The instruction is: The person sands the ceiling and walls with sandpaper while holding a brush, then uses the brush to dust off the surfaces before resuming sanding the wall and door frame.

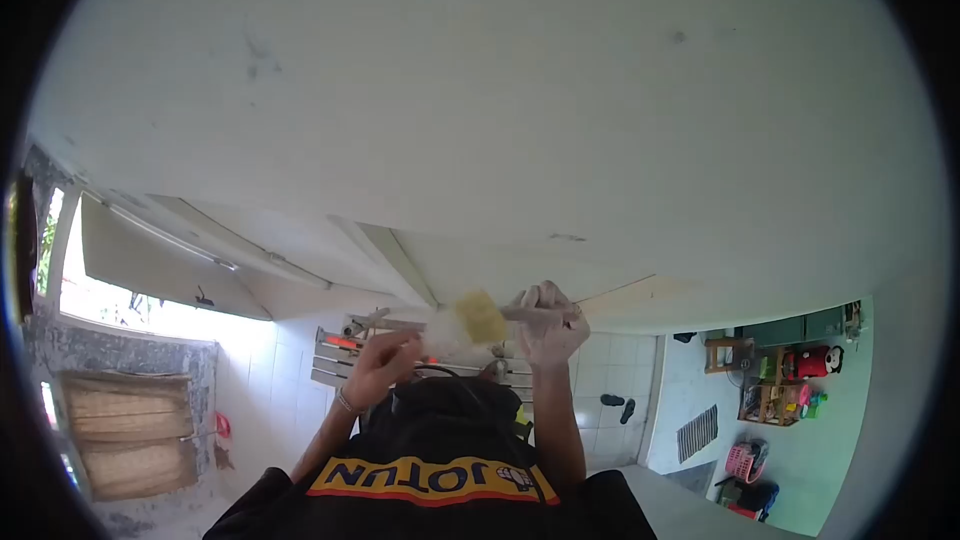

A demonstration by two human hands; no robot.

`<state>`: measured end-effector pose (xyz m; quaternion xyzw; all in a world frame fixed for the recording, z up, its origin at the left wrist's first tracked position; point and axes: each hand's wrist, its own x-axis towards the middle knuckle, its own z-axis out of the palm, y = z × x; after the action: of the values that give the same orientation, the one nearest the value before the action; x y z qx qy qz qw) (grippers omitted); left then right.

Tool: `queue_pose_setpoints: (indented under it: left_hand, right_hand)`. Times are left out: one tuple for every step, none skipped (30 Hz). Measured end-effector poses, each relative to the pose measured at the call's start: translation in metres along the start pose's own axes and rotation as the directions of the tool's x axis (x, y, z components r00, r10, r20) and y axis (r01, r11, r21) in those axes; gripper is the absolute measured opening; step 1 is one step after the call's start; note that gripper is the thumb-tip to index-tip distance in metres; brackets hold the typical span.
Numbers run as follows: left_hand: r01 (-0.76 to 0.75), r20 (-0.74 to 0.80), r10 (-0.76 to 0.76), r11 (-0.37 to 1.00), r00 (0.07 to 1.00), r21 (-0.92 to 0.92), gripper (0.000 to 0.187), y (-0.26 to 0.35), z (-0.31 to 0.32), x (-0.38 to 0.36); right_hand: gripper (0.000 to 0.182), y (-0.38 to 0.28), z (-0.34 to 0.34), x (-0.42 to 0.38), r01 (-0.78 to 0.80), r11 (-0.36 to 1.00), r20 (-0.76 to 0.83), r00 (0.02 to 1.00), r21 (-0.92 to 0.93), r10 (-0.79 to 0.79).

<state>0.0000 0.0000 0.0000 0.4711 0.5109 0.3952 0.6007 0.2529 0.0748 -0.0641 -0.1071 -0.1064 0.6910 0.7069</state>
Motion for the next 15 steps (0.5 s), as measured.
queue_pose_setpoints:
  left_hand:
    - [0.019,0.035,-0.021,0.997,0.999,0.074,0.024,0.001,-0.002,-0.002]
    - [0.035,0.067,-0.045,0.989,0.997,0.145,0.025,0.000,-0.004,-0.004]
    - [-0.110,0.089,0.106,0.993,0.990,0.031,0.025,-0.024,0.038,0.063]
    - [-0.039,0.031,0.036,0.994,0.999,0.100,0.026,-0.034,0.020,0.055]
    - [0.040,-0.030,-0.036,0.984,0.999,0.176,0.027,-0.041,-0.003,0.041]
    - [0.154,-0.012,-0.153,0.986,0.988,0.068,0.029,-0.039,-0.006,0.021]
    - [0.188,-0.025,-0.186,0.977,0.982,0.101,0.029,-0.018,-0.018,0.003]
    - [0.157,0.059,-0.158,0.987,0.986,0.028,0.030,0.008,-0.027,-0.006]
    - [0.132,0.148,-0.120,0.989,0.982,-0.073,0.030,0.019,-0.027,-0.009]
    - [0.147,0.199,-0.134,0.988,0.971,-0.050,0.029,0.016,-0.026,-0.011]
    - [0.151,0.193,-0.140,0.987,0.971,-0.045,0.029,0.011,-0.023,-0.010]
    - [0.138,0.158,-0.150,0.987,0.976,0.086,0.028,0.003,-0.014,-0.006]
    - [0.111,0.128,-0.138,0.974,0.982,0.198,0.028,-0.006,-0.002,0.002]
    - [0.086,0.140,-0.110,0.982,0.984,0.166,0.028,-0.013,0.006,0.008]
    - [0.085,0.093,-0.096,0.990,0.991,0.109,0.027,-0.013,0.006,0.010]
  right_hand:
    - [0.021,0.005,0.011,-0.004,-0.026,0.996,0.109,0.993,-0.084,0.035]
    - [0.023,0.009,0.016,-0.006,-0.041,0.985,0.217,0.973,-0.170,0.078]
    - [0.023,-0.052,0.013,0.050,0.017,0.953,0.322,0.943,-0.303,0.086]
    - [0.023,-0.040,0.012,0.041,-0.049,0.968,0.342,0.930,-0.245,0.134]
    - [0.022,-0.025,0.010,0.029,-0.111,0.978,0.363,0.916,-0.174,0.169]
    - [0.022,-0.031,0.010,0.015,-0.128,0.976,0.325,0.928,-0.178,0.181]
    - [0.022,-0.018,0.008,0.007,-0.143,0.974,0.355,0.914,-0.176,0.199]
    - [0.022,-0.005,0.007,0.008,-0.144,0.973,0.406,0.890,-0.180,0.207]
    - [0.022,0.000,0.006,0.008,-0.146,0.975,0.403,0.892,-0.167,0.203]
    - [0.023,0.007,0.006,0.009,-0.114,0.964,0.398,0.894,-0.241,0.205]
    - [0.024,0.010,0.006,0.009,-0.084,0.943,0.389,0.897,-0.321,0.212]
    - [0.024,0.004,0.013,0.007,-0.089,0.937,0.385,0.895,-0.339,0.224]
    - [0.026,-0.007,0.025,0.006,-0.065,0.928,0.361,0.910,-0.367,0.206]
    - [0.028,-0.018,0.033,0.009,-0.032,0.918,0.343,0.922,-0.395,0.180]
    - [0.028,-0.026,0.036,0.014,-0.018,0.913,0.354,0.919,-0.408,0.176]
